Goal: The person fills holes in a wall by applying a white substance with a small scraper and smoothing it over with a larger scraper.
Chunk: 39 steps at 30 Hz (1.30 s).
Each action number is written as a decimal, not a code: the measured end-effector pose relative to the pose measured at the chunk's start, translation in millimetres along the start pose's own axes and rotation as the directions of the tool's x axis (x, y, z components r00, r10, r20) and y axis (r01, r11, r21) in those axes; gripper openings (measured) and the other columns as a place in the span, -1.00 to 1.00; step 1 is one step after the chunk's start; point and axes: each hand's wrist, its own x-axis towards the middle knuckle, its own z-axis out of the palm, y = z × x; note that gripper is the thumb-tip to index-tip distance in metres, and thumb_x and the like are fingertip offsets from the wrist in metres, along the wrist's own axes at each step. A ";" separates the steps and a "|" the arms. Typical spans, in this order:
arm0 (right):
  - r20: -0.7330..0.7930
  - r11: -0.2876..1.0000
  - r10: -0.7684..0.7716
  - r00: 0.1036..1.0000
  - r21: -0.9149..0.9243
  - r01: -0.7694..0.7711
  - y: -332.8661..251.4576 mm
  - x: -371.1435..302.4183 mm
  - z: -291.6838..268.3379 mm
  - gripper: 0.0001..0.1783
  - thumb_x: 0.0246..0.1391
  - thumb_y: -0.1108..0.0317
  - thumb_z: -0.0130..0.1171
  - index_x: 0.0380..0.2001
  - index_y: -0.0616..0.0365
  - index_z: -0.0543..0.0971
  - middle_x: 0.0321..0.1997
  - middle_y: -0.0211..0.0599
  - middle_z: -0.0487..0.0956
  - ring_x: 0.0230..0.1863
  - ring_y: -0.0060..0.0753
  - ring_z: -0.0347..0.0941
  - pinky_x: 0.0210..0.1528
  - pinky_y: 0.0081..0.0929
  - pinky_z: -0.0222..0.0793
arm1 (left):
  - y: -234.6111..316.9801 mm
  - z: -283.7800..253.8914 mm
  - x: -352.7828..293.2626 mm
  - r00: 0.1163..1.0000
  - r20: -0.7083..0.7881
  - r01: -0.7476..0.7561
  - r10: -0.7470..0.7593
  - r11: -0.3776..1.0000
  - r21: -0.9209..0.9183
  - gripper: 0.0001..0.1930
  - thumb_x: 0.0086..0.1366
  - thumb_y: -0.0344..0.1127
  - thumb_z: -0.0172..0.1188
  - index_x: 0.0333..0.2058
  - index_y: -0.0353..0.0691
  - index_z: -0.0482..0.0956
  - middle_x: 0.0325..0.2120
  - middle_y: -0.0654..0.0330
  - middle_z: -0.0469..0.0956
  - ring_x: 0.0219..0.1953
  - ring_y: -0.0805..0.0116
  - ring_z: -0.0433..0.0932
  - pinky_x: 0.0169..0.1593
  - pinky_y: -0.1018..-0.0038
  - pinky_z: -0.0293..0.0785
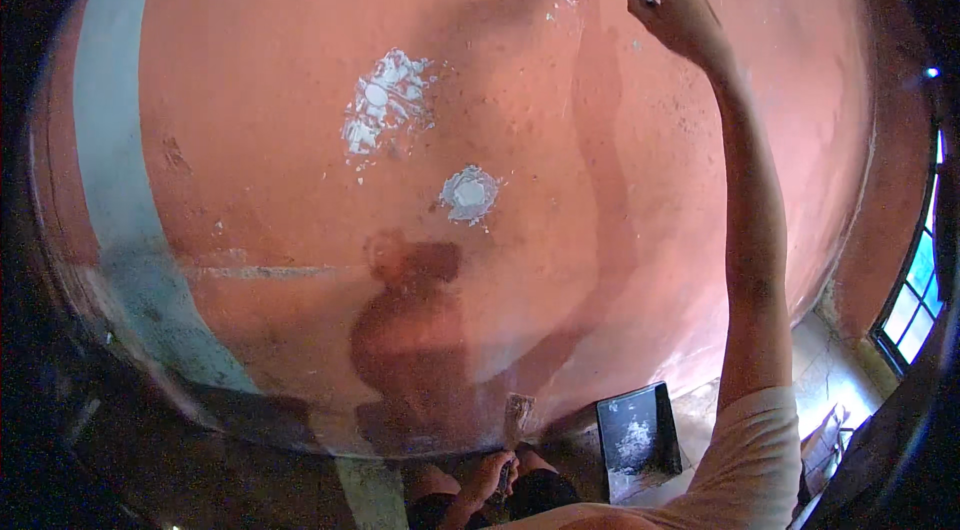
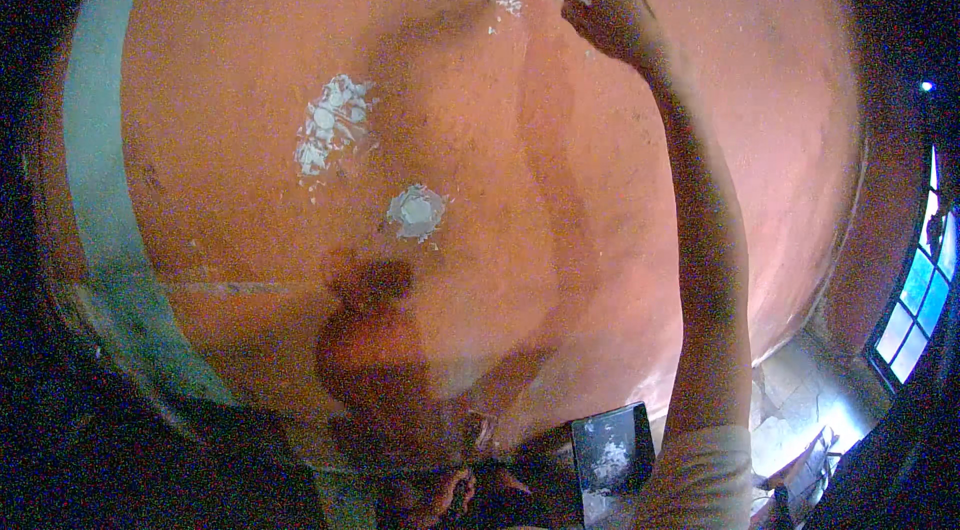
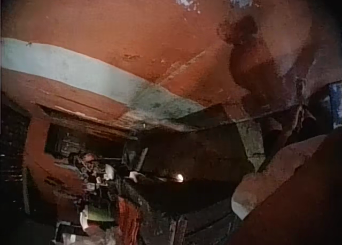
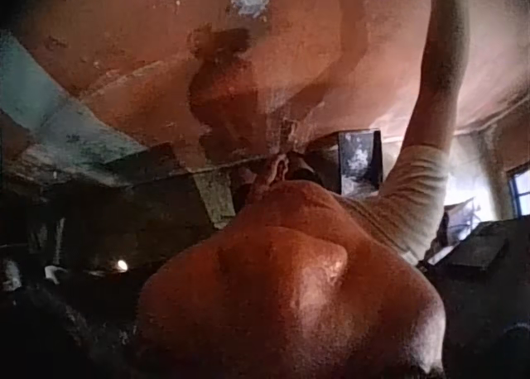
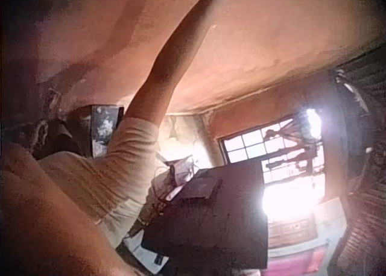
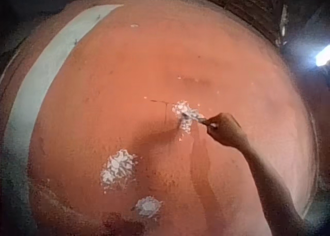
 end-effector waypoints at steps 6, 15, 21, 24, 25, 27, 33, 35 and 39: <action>-0.307 0.995 0.065 0.949 0.096 -0.036 4.0 -49.9 12.2 -0.71 0.06 0.32 0.16 -0.12 0.07 0.61 -0.48 -0.13 0.52 -0.56 -0.37 0.43 -0.45 -0.40 0.35 | 1.0 -7.6 6.2 0.999 0.038 -0.005 0.007 0.998 -0.060 -0.60 0.34 0.02 -0.17 -0.45 -0.17 0.42 -0.66 0.27 0.40 -0.69 0.43 0.39 -0.55 0.50 0.41; -0.477 0.969 0.169 0.862 0.242 -0.056 -25.5 -35.1 85.9 -0.69 0.09 0.37 0.11 -0.07 -0.06 0.60 -0.42 -0.12 0.51 -0.48 -0.26 0.50 -0.40 -0.41 0.40 | 0.4 -1.1 6.2 0.992 0.062 -0.109 0.108 0.994 0.008 -0.62 0.35 0.00 -0.19 -0.44 -0.18 0.38 -0.69 0.23 0.38 -0.67 0.39 0.39 -0.56 0.47 0.41; -0.536 0.975 0.142 0.832 0.219 -0.026 -28.1 -29.5 99.3 -0.69 0.06 0.41 0.12 -0.08 -0.01 0.60 -0.40 -0.09 0.50 -0.48 -0.22 0.48 -0.40 -0.39 0.41 | -1.5 -7.6 2.0 0.990 0.056 -0.129 0.129 0.992 0.002 -0.62 0.34 0.02 -0.18 -0.43 -0.16 0.39 -0.69 0.24 0.38 -0.67 0.40 0.40 -0.57 0.46 0.40; -0.493 0.970 0.185 0.850 0.229 -0.078 -31.1 -34.9 105.1 -0.68 0.06 0.43 0.12 -0.08 0.01 0.60 -0.41 -0.08 0.50 -0.48 -0.22 0.48 -0.41 -0.38 0.41 | -12.9 -17.6 11.2 1.000 -0.029 0.005 -0.002 0.994 0.110 -0.64 0.33 0.02 -0.15 -0.43 -0.14 0.40 -0.68 0.25 0.38 -0.65 0.42 0.41 -0.57 0.47 0.40; -0.486 0.970 0.184 0.854 0.228 -0.079 -33.2 -39.8 105.2 -0.68 0.06 0.43 0.12 -0.08 0.01 0.60 -0.41 -0.08 0.50 -0.48 -0.22 0.48 -0.41 -0.38 0.41 | -15.2 -18.0 11.6 1.000 -0.027 0.010 -0.008 0.995 0.104 -0.64 0.33 0.02 -0.15 -0.43 -0.14 0.40 -0.68 0.25 0.38 -0.65 0.42 0.41 -0.57 0.47 0.40; -0.425 0.980 0.161 0.891 0.174 -0.094 -36.7 -54.0 100.9 -0.69 0.06 0.44 0.12 -0.09 0.04 0.60 -0.41 -0.08 0.49 -0.48 -0.20 0.48 -0.40 -0.37 0.41 | -18.5 -17.7 12.0 0.997 -0.007 -0.081 0.080 0.995 -0.060 -0.66 0.32 0.00 -0.13 -0.44 -0.13 0.40 -0.68 0.25 0.39 -0.67 0.43 0.41 -0.57 0.48 0.40; -0.423 0.979 0.136 0.896 0.194 -0.057 -29.9 -54.7 62.4 -0.72 0.06 0.42 0.12 -0.12 0.05 0.60 -0.42 -0.07 0.50 -0.47 -0.17 0.49 -0.40 -0.36 0.41 | -7.3 -11.3 5.8 0.993 0.029 -0.114 0.112 0.993 0.043 -0.63 0.31 0.01 -0.15 -0.46 -0.15 0.40 -0.68 0.27 0.40 -0.69 0.44 0.38 -0.55 0.50 0.40; -0.433 0.990 0.098 0.896 0.131 -0.045 -23.7 -37.4 53.0 -0.73 0.07 0.39 0.12 -0.12 0.06 0.60 -0.43 -0.06 0.49 -0.48 -0.18 0.49 -0.41 -0.37 0.41 | -2.3 -8.8 5.1 0.997 0.049 -0.069 0.067 0.997 0.039 -0.63 0.31 0.02 -0.15 -0.46 -0.15 0.40 -0.68 0.27 0.40 -0.69 0.45 0.39 -0.54 0.50 0.40; -0.382 0.999 0.001 0.924 0.048 0.019 -6.1 -12.6 49.3 -0.73 0.08 0.38 0.11 -0.12 0.07 0.60 -0.47 -0.07 0.48 -0.52 -0.19 0.45 -0.42 -0.34 0.37 | 3.0 -2.1 1.7 0.997 0.025 -0.067 0.067 0.998 0.010 -0.63 0.30 0.02 -0.14 -0.46 -0.16 0.41 -0.68 0.27 0.40 -0.69 0.45 0.39 -0.55 0.50 0.41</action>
